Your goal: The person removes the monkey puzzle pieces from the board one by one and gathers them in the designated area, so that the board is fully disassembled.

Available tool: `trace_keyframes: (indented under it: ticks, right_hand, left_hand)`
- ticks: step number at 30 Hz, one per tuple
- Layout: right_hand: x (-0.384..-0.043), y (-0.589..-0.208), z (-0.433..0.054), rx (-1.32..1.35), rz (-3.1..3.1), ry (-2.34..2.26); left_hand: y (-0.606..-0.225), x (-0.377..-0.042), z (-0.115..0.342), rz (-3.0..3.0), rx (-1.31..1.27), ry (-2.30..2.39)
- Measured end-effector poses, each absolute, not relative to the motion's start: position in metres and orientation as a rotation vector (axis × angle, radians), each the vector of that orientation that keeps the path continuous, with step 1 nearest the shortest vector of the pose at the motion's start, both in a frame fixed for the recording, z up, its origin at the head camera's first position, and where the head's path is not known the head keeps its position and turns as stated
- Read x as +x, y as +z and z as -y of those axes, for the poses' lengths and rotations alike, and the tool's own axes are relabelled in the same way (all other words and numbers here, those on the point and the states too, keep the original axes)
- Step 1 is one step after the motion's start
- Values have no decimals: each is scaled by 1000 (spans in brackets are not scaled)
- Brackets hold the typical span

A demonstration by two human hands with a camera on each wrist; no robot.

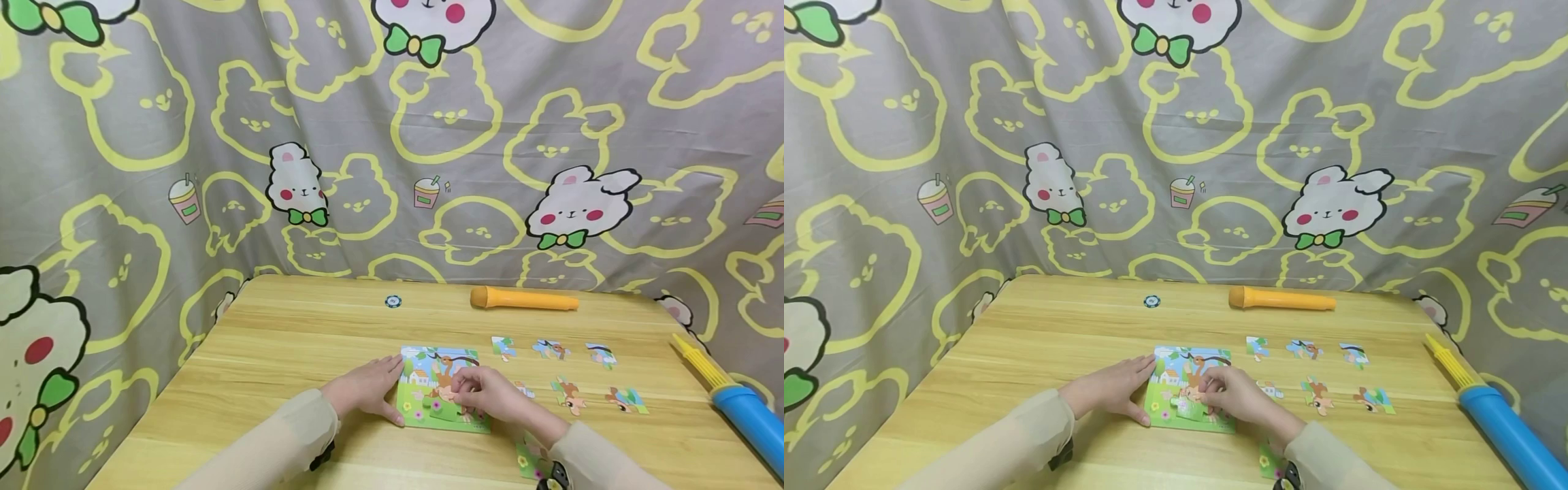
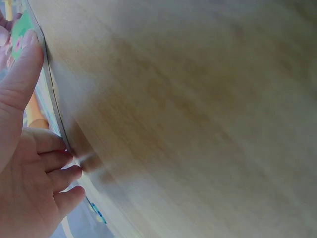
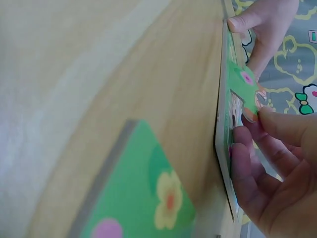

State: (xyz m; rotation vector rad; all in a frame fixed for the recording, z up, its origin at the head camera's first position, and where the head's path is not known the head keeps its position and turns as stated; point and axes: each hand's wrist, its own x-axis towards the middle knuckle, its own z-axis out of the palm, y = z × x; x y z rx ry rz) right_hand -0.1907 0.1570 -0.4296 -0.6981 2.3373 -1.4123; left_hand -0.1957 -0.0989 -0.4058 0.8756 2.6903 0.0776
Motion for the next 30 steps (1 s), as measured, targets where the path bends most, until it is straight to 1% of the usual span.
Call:
trace_keyframes:
  ticks: [9, 15, 24, 30]
  right_hand:
    - [-190, -421, -162, -618, -2210, -1491]
    - [-190, -413, -178, -593, -2175, -1552]
    - [-183, -401, -233, -538, -2306, -1490]
    - [-174, -401, -278, -597, -2286, -1421]
  left_hand:
    - [-405, -195, 99, -2688, 881, 74]
    - [-406, -196, 99, -2688, 877, 74]
    - [-405, -196, 99, -2688, 873, 69]
    - [-407, -197, 99, -2689, 873, 76]
